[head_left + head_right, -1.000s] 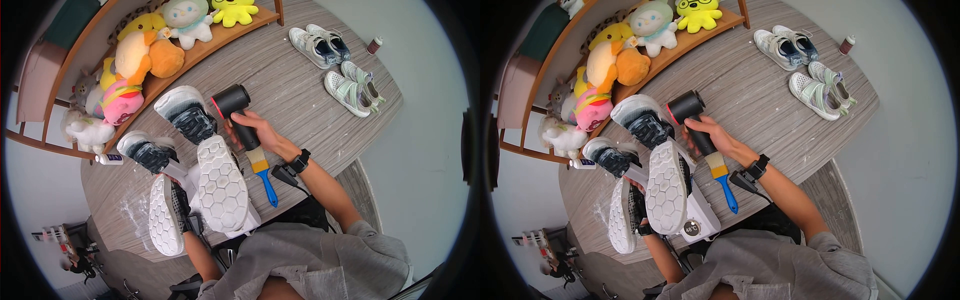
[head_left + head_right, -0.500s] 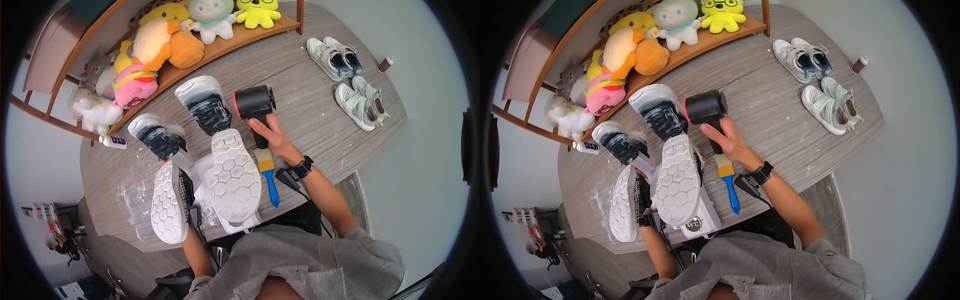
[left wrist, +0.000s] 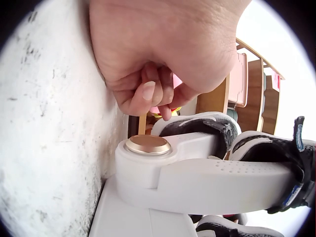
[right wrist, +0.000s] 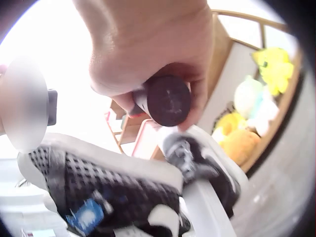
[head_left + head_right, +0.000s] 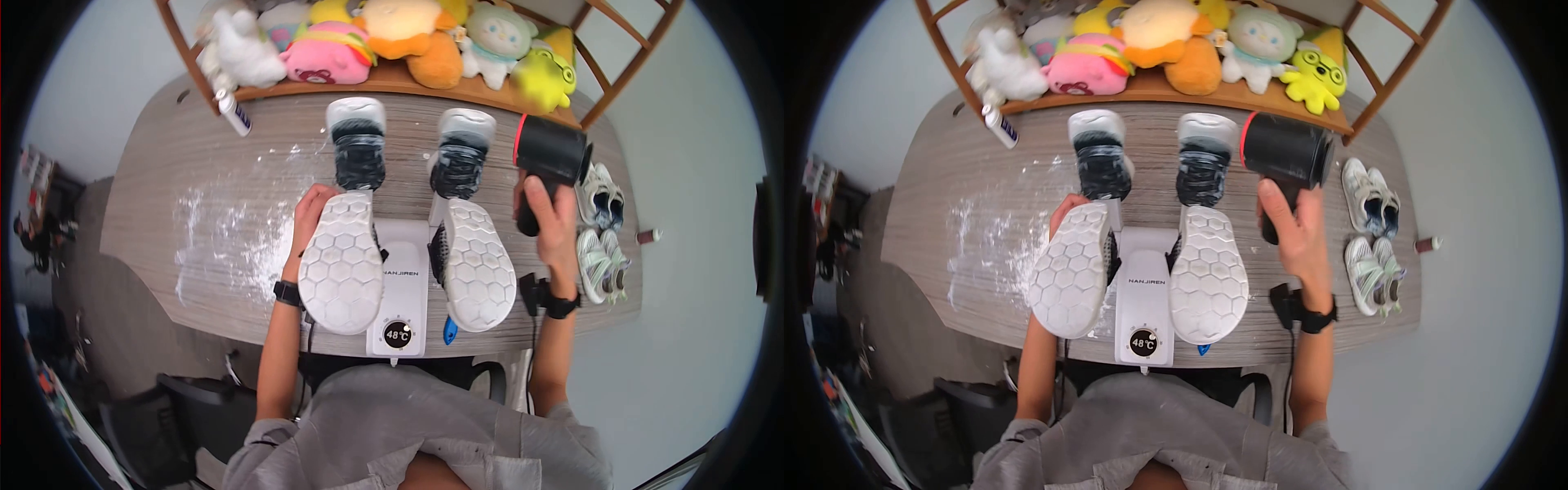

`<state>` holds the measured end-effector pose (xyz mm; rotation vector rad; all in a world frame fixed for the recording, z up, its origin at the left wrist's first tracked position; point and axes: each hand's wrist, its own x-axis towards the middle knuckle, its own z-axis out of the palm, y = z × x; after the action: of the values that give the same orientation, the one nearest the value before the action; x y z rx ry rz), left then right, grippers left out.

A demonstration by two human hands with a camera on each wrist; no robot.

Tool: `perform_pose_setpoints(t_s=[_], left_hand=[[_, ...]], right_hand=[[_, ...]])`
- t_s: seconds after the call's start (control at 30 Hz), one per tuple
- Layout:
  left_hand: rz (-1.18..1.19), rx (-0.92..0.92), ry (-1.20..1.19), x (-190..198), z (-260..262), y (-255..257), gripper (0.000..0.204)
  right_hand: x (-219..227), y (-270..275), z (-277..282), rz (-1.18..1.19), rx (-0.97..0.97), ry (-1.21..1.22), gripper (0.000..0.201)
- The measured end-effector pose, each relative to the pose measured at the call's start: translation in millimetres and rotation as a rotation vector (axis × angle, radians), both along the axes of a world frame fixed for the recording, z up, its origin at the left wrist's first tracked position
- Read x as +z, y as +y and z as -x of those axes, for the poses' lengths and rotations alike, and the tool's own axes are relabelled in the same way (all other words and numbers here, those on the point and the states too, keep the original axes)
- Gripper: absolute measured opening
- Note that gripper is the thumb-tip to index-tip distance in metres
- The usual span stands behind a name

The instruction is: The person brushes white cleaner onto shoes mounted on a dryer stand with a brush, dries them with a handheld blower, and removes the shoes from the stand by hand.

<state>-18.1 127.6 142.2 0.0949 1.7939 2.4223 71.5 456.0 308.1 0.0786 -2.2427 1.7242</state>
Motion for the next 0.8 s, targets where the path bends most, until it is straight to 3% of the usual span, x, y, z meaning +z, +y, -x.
perform_pose_setpoints(t_s=[0.1, 0.13, 0.2, 0.37, 0.47, 0.8], left_hand=[[-0.063, -0.012, -0.031, -8, 8, -2, 0.017], [-0.127, -0.050, -0.076, -10, 9, -4, 0.017], [-0.160, -0.043, -0.073, -7, 8, -2, 0.017], [-0.180, -0.106, -0.021, 1, 4, -5, 0.016], [-0.163, -0.104, -0.073, 11, -1, -8, 0.017], [-0.188, -0.142, -0.093, 5, 2, -8, 0.018]], right_hand=[[78, -22, 3, -0.490, 0.008, -0.252, 0.029], [86, -30, 8, -0.507, 0.020, -0.252, 0.029], [97, -45, 20, -0.729, 0.174, -0.030, 0.029], [91, -72, 44, -1.127, 0.188, -0.121, 0.038], [87, -80, 43, -1.276, 0.135, -0.031, 0.039], [83, -96, 31, -1.404, 0.154, -0.129, 0.038]])
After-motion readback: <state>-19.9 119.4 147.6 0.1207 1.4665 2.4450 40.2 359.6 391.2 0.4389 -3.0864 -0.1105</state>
